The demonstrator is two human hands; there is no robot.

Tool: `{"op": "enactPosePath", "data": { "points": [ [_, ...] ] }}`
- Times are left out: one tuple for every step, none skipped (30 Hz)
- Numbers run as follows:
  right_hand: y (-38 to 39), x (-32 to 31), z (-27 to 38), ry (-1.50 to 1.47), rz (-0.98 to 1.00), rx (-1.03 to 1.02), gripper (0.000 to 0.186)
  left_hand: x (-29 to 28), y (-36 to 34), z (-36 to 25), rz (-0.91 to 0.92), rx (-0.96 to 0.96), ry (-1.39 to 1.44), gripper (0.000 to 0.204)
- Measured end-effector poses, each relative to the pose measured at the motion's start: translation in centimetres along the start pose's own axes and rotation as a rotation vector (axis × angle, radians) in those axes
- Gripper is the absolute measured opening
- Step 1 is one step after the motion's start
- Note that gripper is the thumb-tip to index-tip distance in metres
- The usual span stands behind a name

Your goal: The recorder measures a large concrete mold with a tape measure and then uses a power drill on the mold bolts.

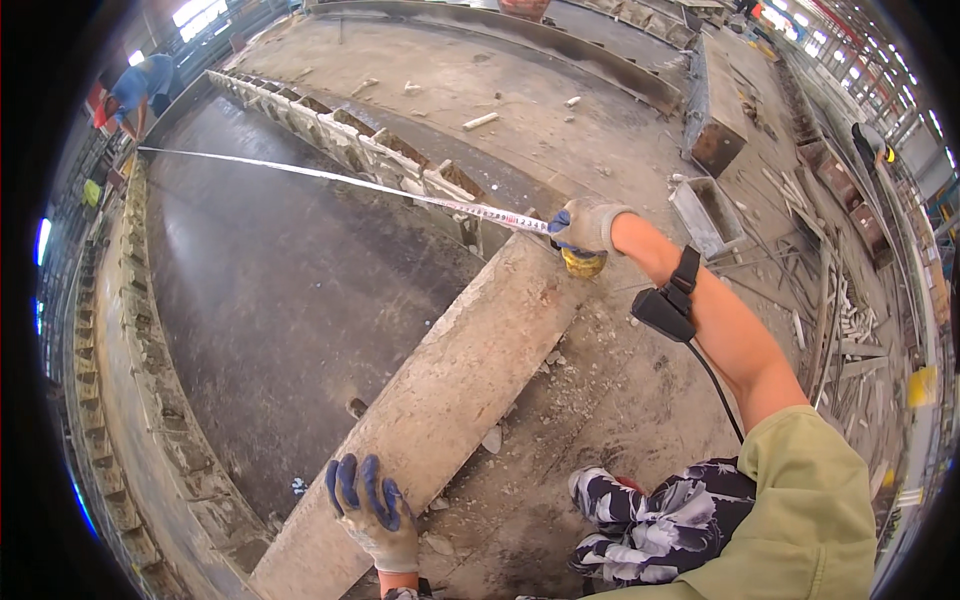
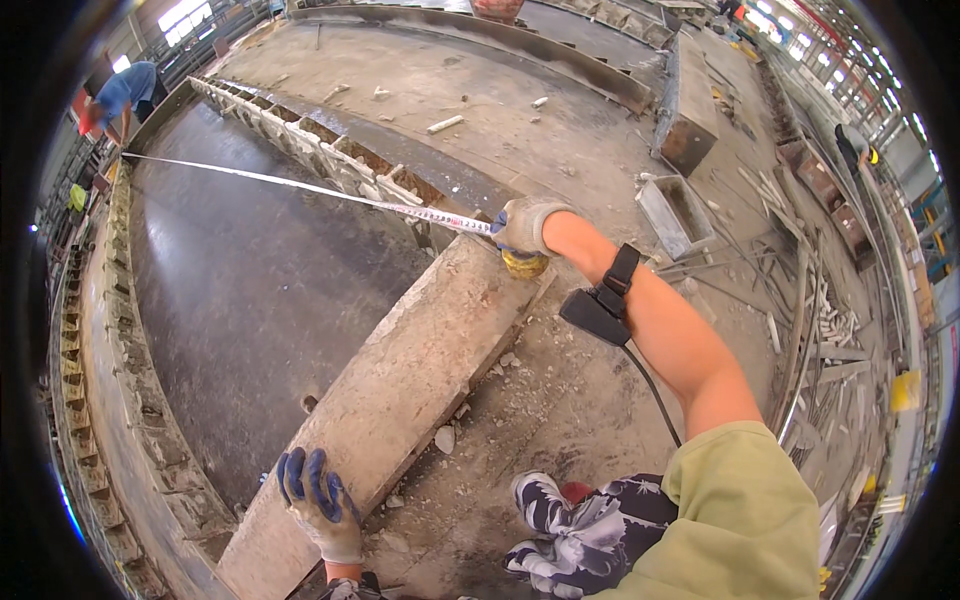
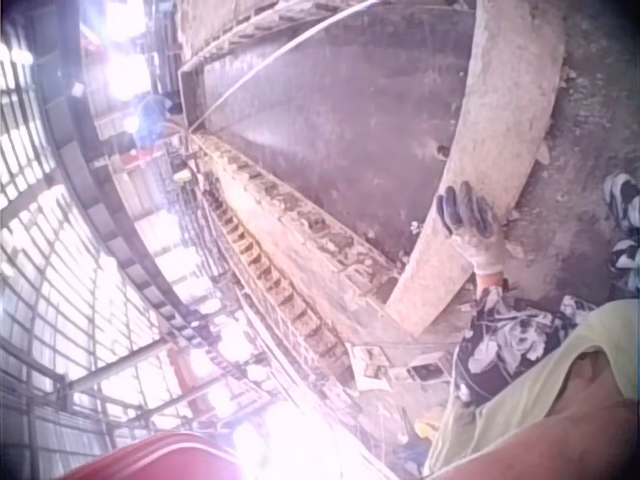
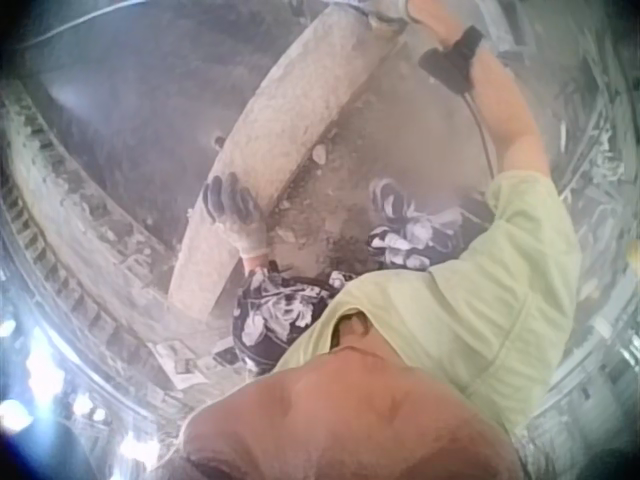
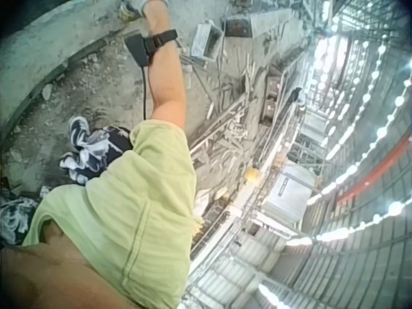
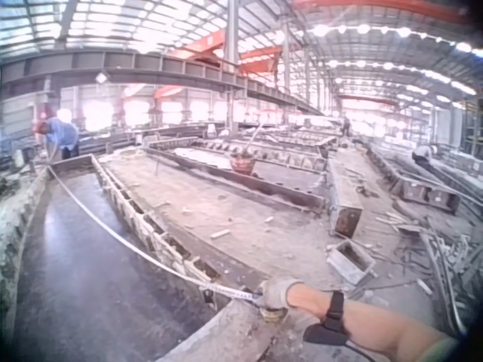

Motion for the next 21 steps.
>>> {"op": "enactPosePath", "data": {
  "points": [
    [0.0,0.1,0.2,-0.008,-0.007,-0.023,0.04,0.0,0.0,0.0,-0.005,-0.01,0.022,0.03],
    [-0.1,0.3,0.1,0.023,0.011,0.001,0.039,0.0,0.0,0.1,-0.002,-0.011,0.013,0.03],
    [-0.1,0.6,0.0,0.053,0.042,0.025,0.04,0.0,0.0,0.0,-0.003,-0.002,-0.002,0.03],
    [-0.1,0.4,0.0,0.054,0.029,0.025,0.04,-0.1,0.0,0.0,-0.011,0.001,-0.006,0.029],
    [-0.2,0.4,0.0,0.063,0.038,0.023,0.041,0.0,0.0,0.0,-0.003,0.005,-0.015,0.029],
    [-0.1,0.4,0.0,0.072,0.032,0.031,0.042,0.0,0.0,0.0,-0.003,-0.014,-0.012,0.029],
    [0.0,0.5,0.1,0.067,0.05,0.021,0.042,0.0,0.1,0.1,-0.005,-0.027,-0.006,0.029],
    [0.2,0.3,0.1,0.06,0.033,0.026,0.042,-0.1,0.0,0.1,-0.004,-0.026,-0.012,0.029],
    [0.4,0.2,0.1,0.061,0.028,0.04,0.042,-0.1,0.0,0.0,0.001,-0.011,-0.023,0.029],
    [0.5,0.0,0.3,0.055,0.016,0.031,0.042,-0.1,0.0,-0.1,0.001,-0.003,-0.029,0.029],
    [0.6,0.0,0.5,0.075,0.018,0.023,0.042,0.0,0.0,-0.2,0.008,0.003,-0.032,0.029],
    [0.7,-0.2,0.6,0.096,0.013,0.02,0.042,-0.1,0.0,-0.2,0.005,-0.002,-0.025,0.029],
    [0.8,-0.3,0.7,0.092,0.017,0.018,0.042,-0.1,-0.1,-0.2,-0.001,-0.002,-0.01,0.029],
    [0.9,-0.3,0.9,0.116,0.009,0.012,0.041,-0.2,-0.1,-0.2,-0.001,-0.001,-0.018,0.029],
    [1.0,-0.5,1.0,0.141,-0.006,0.007,0.041,-0.2,-0.1,-0.2,0.005,-0.002,-0.018,0.029],
    [1.0,-0.4,1.1,0.143,-0.002,0.002,0.041,-0.2,0.0,-0.2,0.001,-0.005,-0.009,0.028],
    [1.1,-0.4,1.1,0.131,0.005,0.0,0.04,-0.2,0.0,-0.2,0.008,-0.006,-0.017,0.028],
    [1.0,-0.3,1.1,0.116,0.008,-0.003,0.04,-0.2,0.0,-0.2,0.006,-0.014,-0.006,0.028],
    [1.0,-0.2,1.1,0.118,0.011,-0.003,0.04,-0.2,0.0,-0.1,0.005,-0.02,0.003,0.028],
    [0.8,-0.1,1.2,0.129,0.008,-0.01,0.04,-0.2,0.1,-0.1,0.003,-0.018,0.003,0.028],
    [0.7,-0.1,1.0,0.148,0.007,-0.002,0.041,-0.3,0.1,-0.2,0.004,-0.007,0.003,0.028]
  ]
}}
Point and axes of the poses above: each hand's wrist, its own y-axis away from the middle knuckle, its own x-axis out of the palm, z = x × y, the point moved 6 cm from there along -y, towards the middle knuckle, and after that the axes turned 14 degrees about y, right-handed, at the moved point
